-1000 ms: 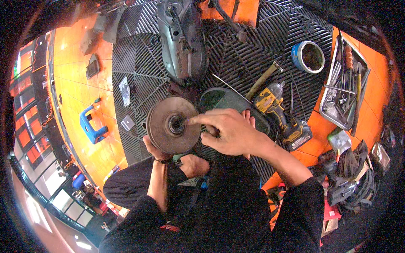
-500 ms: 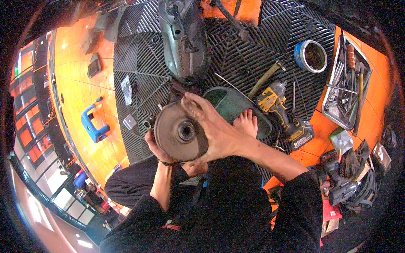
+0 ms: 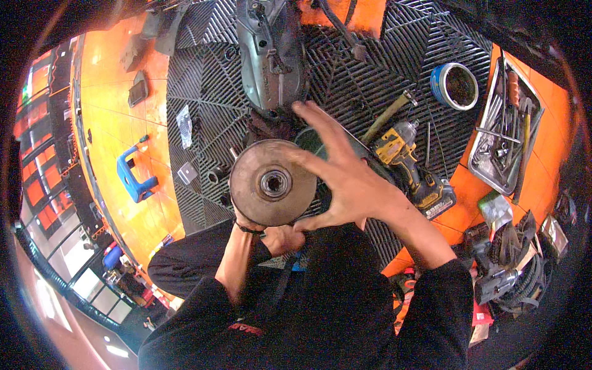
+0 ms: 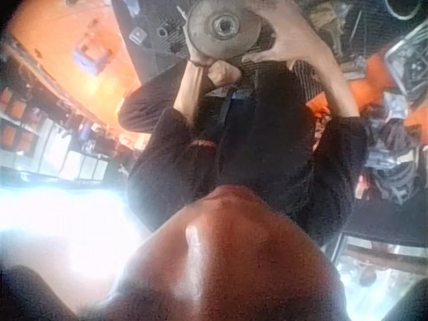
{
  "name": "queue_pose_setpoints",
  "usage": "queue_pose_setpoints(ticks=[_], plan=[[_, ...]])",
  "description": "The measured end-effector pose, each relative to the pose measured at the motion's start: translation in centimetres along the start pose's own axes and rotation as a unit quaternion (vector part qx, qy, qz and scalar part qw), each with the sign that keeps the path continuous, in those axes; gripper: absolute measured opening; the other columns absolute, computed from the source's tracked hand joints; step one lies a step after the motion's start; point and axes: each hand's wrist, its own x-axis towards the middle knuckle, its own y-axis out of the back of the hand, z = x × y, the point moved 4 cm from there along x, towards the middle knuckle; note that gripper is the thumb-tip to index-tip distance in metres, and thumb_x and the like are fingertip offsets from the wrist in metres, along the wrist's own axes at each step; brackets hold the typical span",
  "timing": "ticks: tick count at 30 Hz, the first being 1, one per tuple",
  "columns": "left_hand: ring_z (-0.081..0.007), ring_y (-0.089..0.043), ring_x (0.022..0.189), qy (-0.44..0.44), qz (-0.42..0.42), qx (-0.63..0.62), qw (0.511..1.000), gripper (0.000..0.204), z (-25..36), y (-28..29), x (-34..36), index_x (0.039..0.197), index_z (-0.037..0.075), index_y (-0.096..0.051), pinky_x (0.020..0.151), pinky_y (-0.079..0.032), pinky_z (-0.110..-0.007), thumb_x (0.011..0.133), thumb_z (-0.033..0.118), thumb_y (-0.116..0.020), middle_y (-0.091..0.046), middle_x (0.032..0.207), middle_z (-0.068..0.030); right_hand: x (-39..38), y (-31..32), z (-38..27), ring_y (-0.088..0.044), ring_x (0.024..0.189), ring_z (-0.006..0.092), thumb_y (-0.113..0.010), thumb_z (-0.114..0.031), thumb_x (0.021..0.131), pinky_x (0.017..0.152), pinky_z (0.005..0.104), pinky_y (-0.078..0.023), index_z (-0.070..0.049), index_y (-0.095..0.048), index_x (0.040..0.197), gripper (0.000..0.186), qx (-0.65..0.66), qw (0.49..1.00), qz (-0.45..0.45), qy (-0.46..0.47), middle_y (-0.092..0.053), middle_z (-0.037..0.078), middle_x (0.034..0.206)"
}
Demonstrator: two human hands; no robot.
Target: The person disassembles a motorcycle clutch pulley assembly, applies grease to the internal components by hand, and wipes the surfaces with a cloth.
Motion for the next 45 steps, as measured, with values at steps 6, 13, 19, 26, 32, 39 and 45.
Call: queue_pose_setpoints(ticks=[6,13,19,26,32,39,45], plan=[[-0.0307,-0.057,0.134,-0.06,-0.031,0.063,0.996,0.08,2.0,-0.6,-0.2,0.156,0.007,-0.04,0.113,-0.049,-0.049,0.103,0.067,-0.034,-0.055,0.15,-0.0147,-2.1,0.3,0.1,-0.051,0.115,0.0354,-0.086,-0.033,0.066,0.096,0.0498,-0.045,-0.019,-0.068,0.132,0.07,-0.02,1.0,-0.011,-0.001,-0.053,0.014,0.124],[-0.0291,-0.057,0.134,-0.023,0.092,0.138,0.986,0.075,1.5,-0.7,0.1,0.156,0.011,-0.042,0.114,-0.047,-0.049,0.105,0.065,-0.033,-0.056,0.15,-0.0119,-1.1,-1.5,-0.3,-0.059,0.1,0.0283,-0.079,-0.023,0.073,0.09,0.0421,-0.05,-0.023,-0.061,0.14,0.07,-0.145,0.976,-0.155,0.051,-0.06,0.007,0.106],[-0.0263,-0.062,0.127,0.014,0.094,0.126,0.987,0.069,1.0,-0.1,-0.3,0.153,0.007,-0.044,0.108,-0.053,-0.047,0.108,0.058,-0.036,-0.059,0.145,-0.0131,0.3,-2.4,0.4,-0.064,0.102,0.0253,-0.073,-0.026,0.081,0.088,0.0392,-0.052,-0.026,-0.063,0.135,0.055,-0.22,0.936,-0.257,0.096,-0.064,0.007,0.109],[-0.0266,-0.061,0.129,0.039,0.071,0.193,0.978,0.068,1.4,-0.7,0.2,0.153,0.008,-0.044,0.109,-0.053,-0.047,0.108,0.058,-0.036,-0.059,0.145,-0.0123,0.5,-5.0,0.6,-0.068,0.085,0.0242,-0.051,-0.025,0.098,0.078,0.0382,-0.051,-0.032,-0.065,0.13,0.036,-0.389,0.872,-0.281,0.096,-0.065,0.008,0.094],[-0.0269,-0.063,0.126,0.045,0.059,0.141,0.987,0.068,2.4,0.8,-0.2,0.151,0.006,-0.047,0.106,-0.054,-0.046,0.106,0.056,-0.04,-0.062,0.143,-0.0141,0.2,-6.6,0.9,-0.07,0.068,0.0309,-0.06,-0.021,0.093,0.068,0.0447,-0.054,-0.026,-0.06,0.137,0.044,-0.293,0.913,-0.282,-0.021,-0.068,0.012,0.076],[-0.0308,-0.059,0.133,-0.055,0.03,0.211,0.975,0.075,4.7,2.1,-0.1,0.157,0.005,-0.04,0.113,-0.047,-0.046,0.101,0.053,-0.046,-0.057,0.148,-0.0171,0.7,-8.2,0.8,-0.071,0.07,0.0374,-0.077,-0.025,0.077,0.066,0.046,-0.057,0.0,-0.043,0.149,0.083,0.201,0.892,-0.344,-0.214,-0.071,0.022,0.075],[-0.031,-0.063,0.126,-0.058,-0.025,0.069,0.996,0.071,4.9,1.6,-0.4,0.153,0.002,-0.043,0.108,-0.051,-0.045,0.096,0.043,-0.052,-0.06,0.144,-0.018,0.3,-6.5,0.8,-0.068,0.063,0.0214,-0.075,-0.025,0.078,0.064,0.0383,-0.054,-0.001,-0.039,0.152,0.086,0.314,0.849,-0.354,-0.235,-0.067,0.013,0.067]])
